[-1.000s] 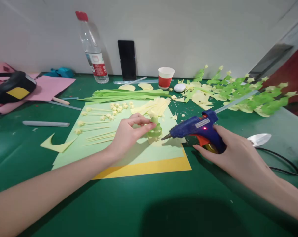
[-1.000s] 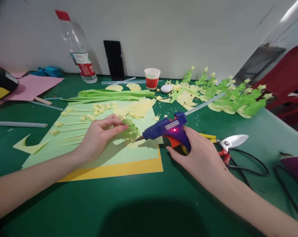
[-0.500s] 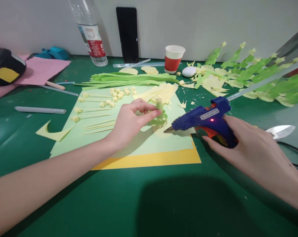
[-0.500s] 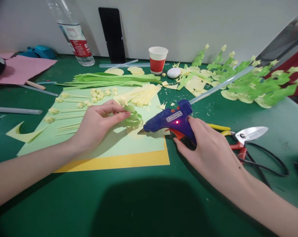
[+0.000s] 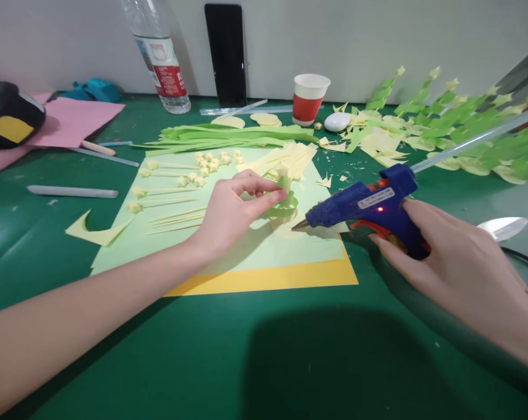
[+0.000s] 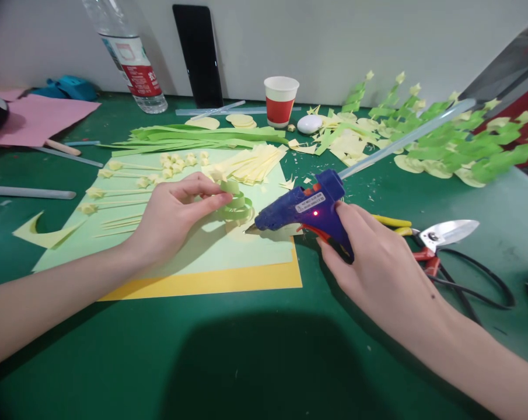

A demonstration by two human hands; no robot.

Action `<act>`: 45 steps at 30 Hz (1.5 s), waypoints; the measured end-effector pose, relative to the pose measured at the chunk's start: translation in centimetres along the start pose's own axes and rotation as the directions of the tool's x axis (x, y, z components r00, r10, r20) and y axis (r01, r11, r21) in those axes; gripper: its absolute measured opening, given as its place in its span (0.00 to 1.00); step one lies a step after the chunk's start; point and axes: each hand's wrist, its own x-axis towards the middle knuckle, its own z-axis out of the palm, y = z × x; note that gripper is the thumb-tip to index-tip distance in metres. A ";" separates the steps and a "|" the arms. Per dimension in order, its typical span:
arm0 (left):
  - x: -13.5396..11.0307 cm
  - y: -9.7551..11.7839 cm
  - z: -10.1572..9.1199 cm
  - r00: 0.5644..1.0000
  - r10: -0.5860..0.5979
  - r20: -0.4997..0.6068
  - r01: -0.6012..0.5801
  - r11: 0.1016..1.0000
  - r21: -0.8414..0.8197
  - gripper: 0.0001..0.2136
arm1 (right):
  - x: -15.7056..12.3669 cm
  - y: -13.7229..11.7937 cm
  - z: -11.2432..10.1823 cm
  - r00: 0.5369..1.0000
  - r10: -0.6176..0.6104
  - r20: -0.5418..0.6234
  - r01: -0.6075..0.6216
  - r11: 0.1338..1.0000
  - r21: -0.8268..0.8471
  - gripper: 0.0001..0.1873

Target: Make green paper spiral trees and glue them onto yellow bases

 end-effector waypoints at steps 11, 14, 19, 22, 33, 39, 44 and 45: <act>-0.1 -0.1 0.1 1.000 0.005 -0.011 -0.005 1.000 0.009 0.03 | 0.0 -0.3 -1.0 0.980 -0.188 -0.059 0.162 0.939 -0.302 0.11; -0.1 0.0 0.0 1.000 0.010 -0.009 -0.010 1.000 0.015 0.04 | 0.4 -0.3 -1.5 0.975 -0.217 -0.038 0.192 0.922 -0.335 0.12; -0.1 -0.1 0.1 1.000 0.015 -0.007 -0.015 1.000 -0.007 0.05 | 0.9 -0.5 -2.2 0.980 -0.200 -0.016 0.179 0.907 -0.380 0.15; 0.0 -0.2 0.1 1.000 0.023 -0.003 -0.023 1.000 -0.016 0.05 | 1.4 -0.8 -2.4 0.984 -0.176 0.019 0.169 0.899 -0.403 0.17; 0.1 -0.5 -0.1 0.999 0.030 0.014 -0.029 0.999 -0.023 0.03 | 1.6 -0.7 -3.0 0.999 -0.033 -0.027 0.020 0.927 -0.373 0.14; 0.0 -0.2 0.0 1.000 0.003 0.002 -0.003 1.000 -0.002 0.03 | 1.3 0.2 -2.3 0.989 0.124 -0.082 -0.139 0.966 -0.217 0.14; -0.1 -0.1 -0.1 1.000 -0.011 0.006 0.011 1.000 -0.006 0.04 | 1.1 0.6 -1.9 0.989 0.141 -0.041 -0.145 0.981 -0.128 0.19; -0.1 -0.1 -0.1 1.000 -0.011 0.007 0.011 1.000 -0.008 0.04 | 1.1 0.6 -1.8 0.989 0.145 -0.031 -0.147 0.982 -0.118 0.19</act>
